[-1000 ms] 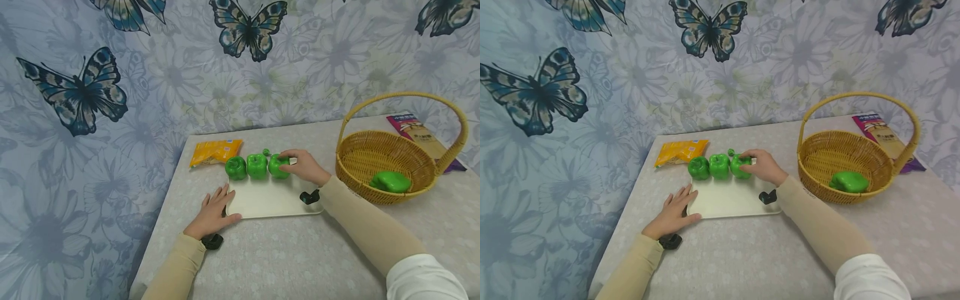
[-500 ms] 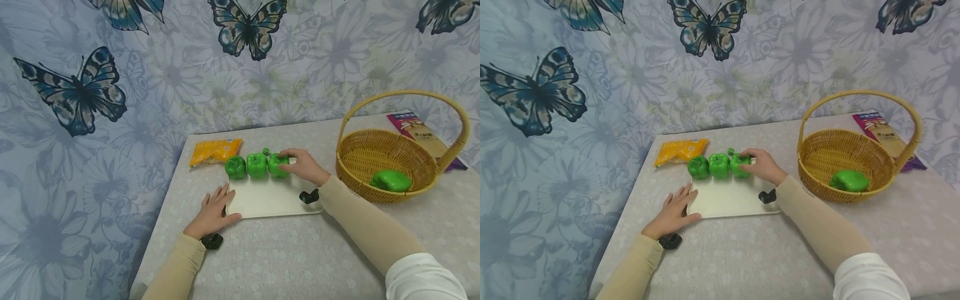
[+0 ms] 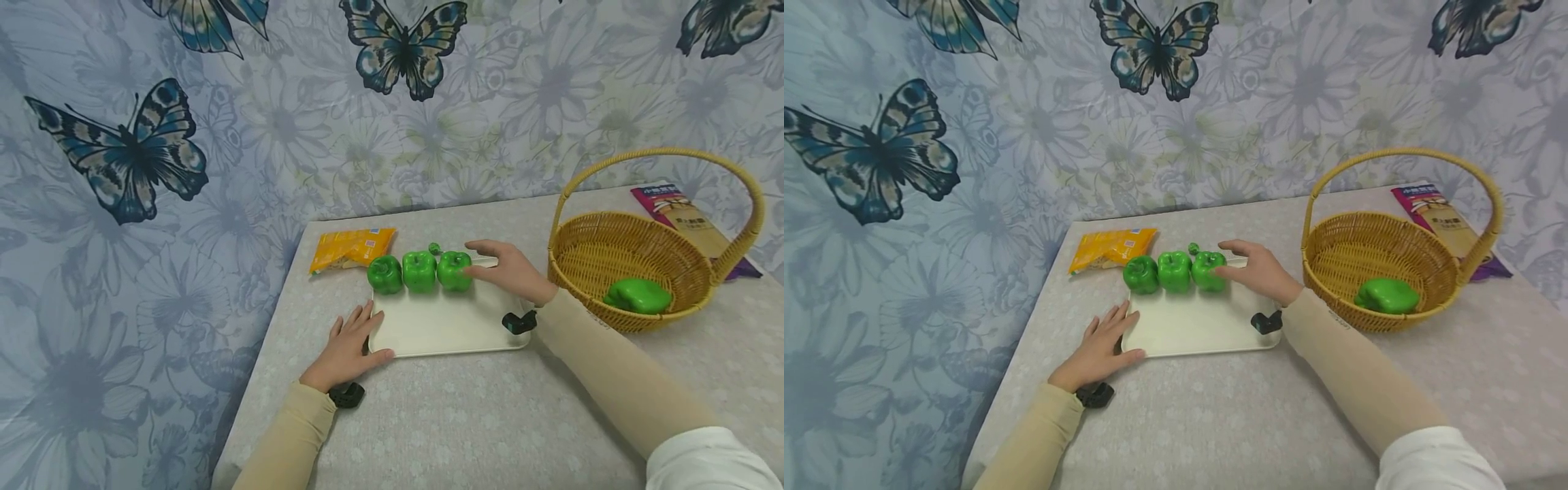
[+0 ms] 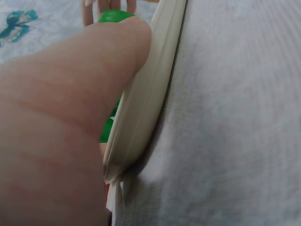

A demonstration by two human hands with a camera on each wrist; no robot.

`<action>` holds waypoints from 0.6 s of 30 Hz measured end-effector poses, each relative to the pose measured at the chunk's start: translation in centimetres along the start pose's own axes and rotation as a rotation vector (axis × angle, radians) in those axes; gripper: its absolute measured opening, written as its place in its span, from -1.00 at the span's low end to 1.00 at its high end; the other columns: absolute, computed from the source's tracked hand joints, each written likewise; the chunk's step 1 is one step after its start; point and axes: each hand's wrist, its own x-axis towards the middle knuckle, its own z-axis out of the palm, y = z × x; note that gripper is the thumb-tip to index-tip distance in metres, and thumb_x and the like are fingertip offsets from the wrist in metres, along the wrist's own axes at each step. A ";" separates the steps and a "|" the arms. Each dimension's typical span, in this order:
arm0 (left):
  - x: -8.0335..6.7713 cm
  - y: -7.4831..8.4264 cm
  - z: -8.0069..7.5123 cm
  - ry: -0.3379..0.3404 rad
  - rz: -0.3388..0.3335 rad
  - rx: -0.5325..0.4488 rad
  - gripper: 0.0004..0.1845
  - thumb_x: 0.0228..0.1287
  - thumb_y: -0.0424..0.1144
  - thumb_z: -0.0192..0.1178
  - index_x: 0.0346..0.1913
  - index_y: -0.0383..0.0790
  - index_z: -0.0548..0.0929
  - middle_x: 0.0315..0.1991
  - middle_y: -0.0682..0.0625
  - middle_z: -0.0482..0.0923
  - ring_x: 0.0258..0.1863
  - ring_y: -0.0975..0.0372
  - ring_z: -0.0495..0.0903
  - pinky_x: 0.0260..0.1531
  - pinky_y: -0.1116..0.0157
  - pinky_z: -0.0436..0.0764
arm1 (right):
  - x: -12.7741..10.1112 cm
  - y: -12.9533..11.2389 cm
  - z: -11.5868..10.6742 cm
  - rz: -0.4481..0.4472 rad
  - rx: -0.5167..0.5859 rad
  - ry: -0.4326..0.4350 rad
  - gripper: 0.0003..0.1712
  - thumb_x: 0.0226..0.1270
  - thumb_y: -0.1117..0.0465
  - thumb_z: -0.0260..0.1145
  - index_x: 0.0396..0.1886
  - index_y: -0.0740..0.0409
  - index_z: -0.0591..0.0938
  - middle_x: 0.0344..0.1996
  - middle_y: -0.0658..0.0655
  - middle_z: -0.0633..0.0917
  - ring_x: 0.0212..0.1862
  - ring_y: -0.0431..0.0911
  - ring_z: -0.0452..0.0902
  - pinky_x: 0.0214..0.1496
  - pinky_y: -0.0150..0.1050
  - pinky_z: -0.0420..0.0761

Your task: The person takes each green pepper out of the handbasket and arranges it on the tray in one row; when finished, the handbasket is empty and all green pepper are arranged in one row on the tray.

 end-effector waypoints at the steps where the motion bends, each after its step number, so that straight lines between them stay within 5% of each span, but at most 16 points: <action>1: 0.0 0.0 0.0 0.000 0.000 -0.002 -0.08 0.07 0.48 -0.07 0.45 0.13 0.07 0.48 0.06 -0.23 0.43 0.07 -0.21 0.24 -0.19 -0.25 | -0.4 -0.2 -0.7 -0.006 0.001 0.001 -0.32 0.12 -0.23 0.31 0.25 -0.19 0.43 0.22 -0.06 0.43 0.27 -0.01 0.28 0.15 0.07 0.38; 6: 0.0 0.2 -0.2 0.001 -0.007 -0.015 -0.09 0.08 0.47 -0.06 0.45 0.12 0.07 0.48 0.04 -0.21 0.43 0.06 -0.21 0.24 -0.19 -0.27 | -3.3 -1.4 -5.9 -0.010 0.002 0.037 -0.42 0.20 -0.19 0.25 0.21 -0.18 0.47 0.20 -0.06 0.44 0.25 -0.02 0.28 0.07 0.06 0.42; 11: -0.2 0.1 -0.4 -0.002 -0.006 -0.009 -0.08 0.08 0.48 -0.08 0.45 0.11 0.07 0.48 0.03 -0.22 0.43 0.06 -0.21 0.24 -0.19 -0.27 | -6.4 -1.9 -11.0 0.088 -0.019 0.156 -0.45 0.24 -0.19 0.19 0.19 -0.13 0.50 0.11 0.01 0.51 0.11 -0.04 0.37 0.00 0.03 0.41; 18: 0.2 0.0 0.2 -0.003 0.014 -0.018 -0.09 0.09 0.46 -0.06 0.45 0.11 0.08 0.48 0.01 -0.22 0.43 0.02 -0.20 0.21 -0.22 -0.26 | -8.0 3.4 -15.2 0.302 0.016 0.250 -0.28 0.25 -0.32 0.05 0.26 0.02 0.43 0.19 0.18 0.41 0.17 0.14 0.29 0.09 0.24 0.29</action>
